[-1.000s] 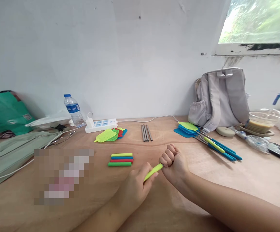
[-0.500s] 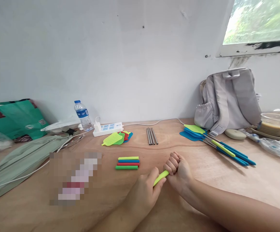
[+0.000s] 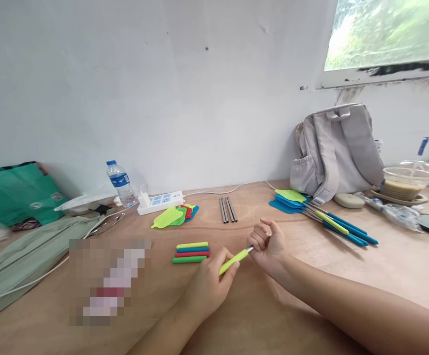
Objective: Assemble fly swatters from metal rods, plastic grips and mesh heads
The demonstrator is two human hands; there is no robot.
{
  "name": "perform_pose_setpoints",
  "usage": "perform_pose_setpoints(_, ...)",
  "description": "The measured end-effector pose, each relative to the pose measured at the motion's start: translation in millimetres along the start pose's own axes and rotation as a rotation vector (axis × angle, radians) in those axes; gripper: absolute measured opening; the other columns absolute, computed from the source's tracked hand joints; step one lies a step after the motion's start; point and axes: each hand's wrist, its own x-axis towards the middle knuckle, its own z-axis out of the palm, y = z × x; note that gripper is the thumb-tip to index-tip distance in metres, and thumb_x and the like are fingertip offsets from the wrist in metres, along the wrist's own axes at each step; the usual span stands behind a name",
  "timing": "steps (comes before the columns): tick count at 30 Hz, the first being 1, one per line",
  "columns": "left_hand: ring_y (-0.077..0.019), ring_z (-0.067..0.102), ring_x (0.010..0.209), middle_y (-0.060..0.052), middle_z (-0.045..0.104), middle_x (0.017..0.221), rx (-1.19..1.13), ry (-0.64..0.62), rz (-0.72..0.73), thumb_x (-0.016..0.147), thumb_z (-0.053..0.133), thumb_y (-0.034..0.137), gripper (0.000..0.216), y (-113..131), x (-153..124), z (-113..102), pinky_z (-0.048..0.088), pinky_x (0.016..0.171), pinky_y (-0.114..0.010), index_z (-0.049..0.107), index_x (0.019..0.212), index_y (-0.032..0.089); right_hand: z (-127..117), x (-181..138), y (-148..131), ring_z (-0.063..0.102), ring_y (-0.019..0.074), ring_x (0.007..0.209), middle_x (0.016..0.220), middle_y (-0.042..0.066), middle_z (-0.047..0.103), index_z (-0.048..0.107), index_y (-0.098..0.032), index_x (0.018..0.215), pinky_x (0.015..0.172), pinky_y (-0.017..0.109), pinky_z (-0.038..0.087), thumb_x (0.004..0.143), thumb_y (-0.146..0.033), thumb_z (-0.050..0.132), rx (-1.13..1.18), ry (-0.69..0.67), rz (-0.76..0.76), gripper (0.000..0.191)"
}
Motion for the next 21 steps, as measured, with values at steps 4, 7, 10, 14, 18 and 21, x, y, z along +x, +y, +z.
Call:
perform_pose_setpoints(4,-0.0136,0.048,0.051,0.003,0.050,0.059,0.089,-0.027,0.077,0.087,0.035,0.031,0.017,2,-5,6,0.030,0.048,-0.023,0.045,0.076,0.022,-5,-3,10,0.003,0.0057,0.032,0.037,-0.012,0.006,0.016,-0.022,0.050,0.026,0.019,0.014,0.068,-0.019,0.050,-0.084,0.024,-0.170,0.039)
perform_pose_setpoints(7,-0.0139,0.048,0.049,0.003,0.049,0.058,0.150,-0.015,0.106,0.087,0.034,0.028,0.017,5,-8,8,0.028,0.047,-0.023,0.041,0.073,0.022,-4,-7,15,0.003,0.0049,0.031,0.037,-0.013,0.009,0.017,-0.022,0.051,0.025,0.019,0.013,0.067,-0.017,0.052,-0.099,0.070,-0.224,0.040)
perform_pose_setpoints(10,-0.0140,0.049,0.050,0.002,0.050,0.059,0.170,-0.027,0.106,0.088,0.035,0.027,0.016,6,-9,6,0.029,0.048,-0.023,0.039,0.073,0.022,-2,-10,17,0.006,0.0038,0.030,0.036,-0.013,0.013,0.018,-0.021,0.051,0.025,0.018,0.013,0.065,-0.010,0.052,-0.043,0.179,-0.200,0.039)
perform_pose_setpoints(14,-0.0145,0.053,0.056,0.001,0.057,0.066,0.152,-0.009,0.072,0.088,0.036,0.030,0.017,8,-4,1,0.033,0.050,-0.022,0.042,0.075,0.022,2,-13,25,0.022,0.0038,0.032,0.039,-0.011,0.020,0.022,-0.020,0.052,0.031,0.016,0.027,0.064,-0.006,0.052,0.000,0.082,-0.065,0.035)
perform_pose_setpoints(18,-0.0171,0.059,0.069,-0.002,0.063,0.075,0.175,0.003,0.097,0.089,0.036,0.034,0.020,7,7,-12,0.040,0.058,-0.024,0.048,0.082,0.021,4,-8,31,0.044,0.0099,0.046,0.042,-0.008,0.027,0.025,-0.022,0.054,0.051,0.025,0.046,0.072,-0.019,0.055,-0.012,-0.097,0.146,0.035)
perform_pose_setpoints(21,-0.0191,0.059,0.089,-0.004,0.064,0.089,0.322,0.130,0.068,0.090,0.032,0.037,0.028,-13,27,-39,0.043,0.077,-0.027,0.056,0.092,0.021,-1,8,16,0.033,0.0061,0.036,0.040,-0.011,0.025,0.031,-0.021,0.058,0.044,0.021,0.042,0.078,-0.029,0.056,-0.061,-0.101,0.138,0.033)
